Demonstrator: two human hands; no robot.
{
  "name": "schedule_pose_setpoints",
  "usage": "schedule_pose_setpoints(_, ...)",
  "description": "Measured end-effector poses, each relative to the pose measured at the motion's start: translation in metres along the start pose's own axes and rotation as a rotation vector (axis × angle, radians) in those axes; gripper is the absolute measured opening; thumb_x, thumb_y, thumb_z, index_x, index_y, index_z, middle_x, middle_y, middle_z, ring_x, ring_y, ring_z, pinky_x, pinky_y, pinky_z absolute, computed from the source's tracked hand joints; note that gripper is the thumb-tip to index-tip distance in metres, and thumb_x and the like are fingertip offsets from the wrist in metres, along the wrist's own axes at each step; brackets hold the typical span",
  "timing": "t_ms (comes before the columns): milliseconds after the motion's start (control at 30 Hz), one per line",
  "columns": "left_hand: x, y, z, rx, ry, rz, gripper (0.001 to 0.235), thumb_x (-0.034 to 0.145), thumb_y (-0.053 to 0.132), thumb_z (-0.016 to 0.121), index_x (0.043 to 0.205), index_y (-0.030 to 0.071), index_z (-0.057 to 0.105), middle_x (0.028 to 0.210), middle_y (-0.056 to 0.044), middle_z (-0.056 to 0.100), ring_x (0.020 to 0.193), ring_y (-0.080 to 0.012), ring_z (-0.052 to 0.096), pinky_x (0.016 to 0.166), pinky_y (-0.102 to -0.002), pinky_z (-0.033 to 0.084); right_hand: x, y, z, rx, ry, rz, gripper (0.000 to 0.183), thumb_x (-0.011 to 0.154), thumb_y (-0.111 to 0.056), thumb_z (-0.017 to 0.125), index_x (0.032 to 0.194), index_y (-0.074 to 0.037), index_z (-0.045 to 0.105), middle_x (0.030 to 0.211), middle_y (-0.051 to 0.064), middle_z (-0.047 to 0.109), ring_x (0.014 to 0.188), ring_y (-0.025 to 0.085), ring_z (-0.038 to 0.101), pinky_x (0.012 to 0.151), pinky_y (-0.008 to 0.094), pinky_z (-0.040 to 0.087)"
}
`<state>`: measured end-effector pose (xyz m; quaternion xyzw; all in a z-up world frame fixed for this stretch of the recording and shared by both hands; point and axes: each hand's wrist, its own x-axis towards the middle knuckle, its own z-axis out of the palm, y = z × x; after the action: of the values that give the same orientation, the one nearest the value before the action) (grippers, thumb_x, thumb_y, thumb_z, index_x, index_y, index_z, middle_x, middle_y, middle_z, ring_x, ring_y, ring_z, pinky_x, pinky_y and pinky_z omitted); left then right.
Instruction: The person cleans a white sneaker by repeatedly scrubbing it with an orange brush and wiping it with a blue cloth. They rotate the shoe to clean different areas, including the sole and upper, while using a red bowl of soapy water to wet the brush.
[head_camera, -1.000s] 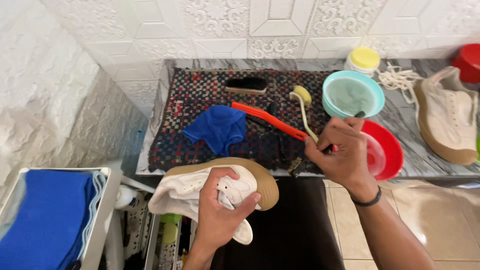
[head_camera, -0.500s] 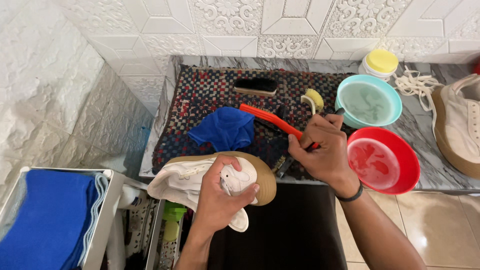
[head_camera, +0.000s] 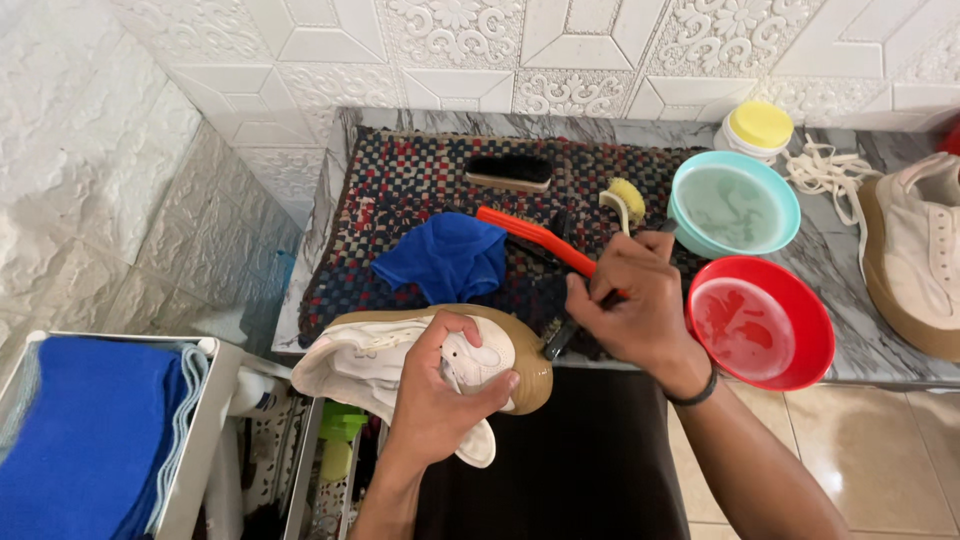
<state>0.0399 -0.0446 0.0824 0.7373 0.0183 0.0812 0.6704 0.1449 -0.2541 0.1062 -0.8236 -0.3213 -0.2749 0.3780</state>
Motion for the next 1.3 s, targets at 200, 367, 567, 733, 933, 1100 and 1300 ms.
schedule_pose_setpoints(200,-0.005,-0.001,-0.002,-0.003,-0.007,0.031,0.039,0.072,0.014,0.086,0.09,0.018,0.052,0.083,0.005,0.054,0.077,-0.0091,0.047,0.074,-0.025,0.04,-0.004,-0.011,-0.003,0.051,-0.055,-0.146,0.044,0.092,-0.011,0.071,0.057,-0.018,0.044,0.06,-0.005,0.048,0.058,0.015,0.045,0.089,0.041,0.03)
schedule_pose_setpoints(367,-0.001,-0.001,-0.002,-0.028,0.01,0.053,0.042,0.071,0.01,0.087,0.091,0.018,0.051,0.083,0.004,0.054,0.076,-0.0092,0.047,0.073,-0.025,0.041,-0.006,-0.018,-0.001,0.052,-0.053,-0.153,0.043,0.087,-0.009,0.074,0.059,-0.018,0.042,0.059,-0.007,0.047,0.058,0.014,0.046,0.088,0.041,0.031)
schedule_pose_setpoints(567,-0.005,-0.001,0.002,-0.019,0.03,-0.015,0.041,0.072,0.013,0.087,0.09,0.018,0.051,0.079,0.005,0.052,0.071,-0.0084,0.045,0.067,-0.025,0.04,-0.013,-0.019,-0.001,0.028,-0.018,-0.077,0.044,0.085,-0.006,0.076,0.059,-0.017,0.042,0.063,-0.006,0.048,0.062,0.014,0.043,0.087,0.038,0.03)
schedule_pose_setpoints(733,-0.005,-0.003,0.005,-0.043,0.036,-0.05,0.041,0.073,0.01,0.087,0.089,0.018,0.05,0.07,0.006,0.048,0.059,-0.0058,0.038,0.056,-0.024,0.034,-0.011,-0.01,-0.002,0.052,-0.054,-0.111,0.042,0.089,-0.009,0.072,0.058,-0.017,0.044,0.059,-0.004,0.047,0.057,0.016,0.044,0.086,0.04,0.031)
schedule_pose_setpoints(933,-0.008,-0.004,0.002,-0.014,0.055,-0.017,0.044,0.07,0.011,0.089,0.089,0.018,0.05,0.074,0.006,0.05,0.064,-0.0069,0.04,0.06,-0.024,0.036,-0.015,-0.001,0.0,0.035,-0.022,-0.138,0.042,0.087,-0.005,0.072,0.058,-0.016,0.044,0.062,-0.002,0.05,0.06,0.019,0.047,0.089,0.045,0.031)
schedule_pose_setpoints(1100,-0.009,-0.003,0.005,-0.01,0.103,0.016,0.042,0.072,0.013,0.088,0.088,0.018,0.05,0.077,0.004,0.056,0.071,-0.0086,0.049,0.071,-0.024,0.043,-0.01,-0.015,-0.006,-0.045,0.05,0.057,0.044,0.087,-0.01,0.073,0.054,-0.018,0.045,0.058,-0.004,0.05,0.058,0.015,0.049,0.087,0.041,0.031)
schedule_pose_setpoints(1300,-0.013,0.002,-0.002,-0.037,0.101,0.0,0.043,0.072,0.015,0.088,0.089,0.017,0.048,0.074,0.003,0.059,0.068,-0.0085,0.052,0.068,-0.026,0.045,-0.017,0.031,0.006,-0.203,0.129,0.059,0.043,0.084,-0.006,0.081,0.057,-0.017,0.048,0.061,-0.008,0.046,0.062,0.011,0.045,0.091,0.037,0.027)
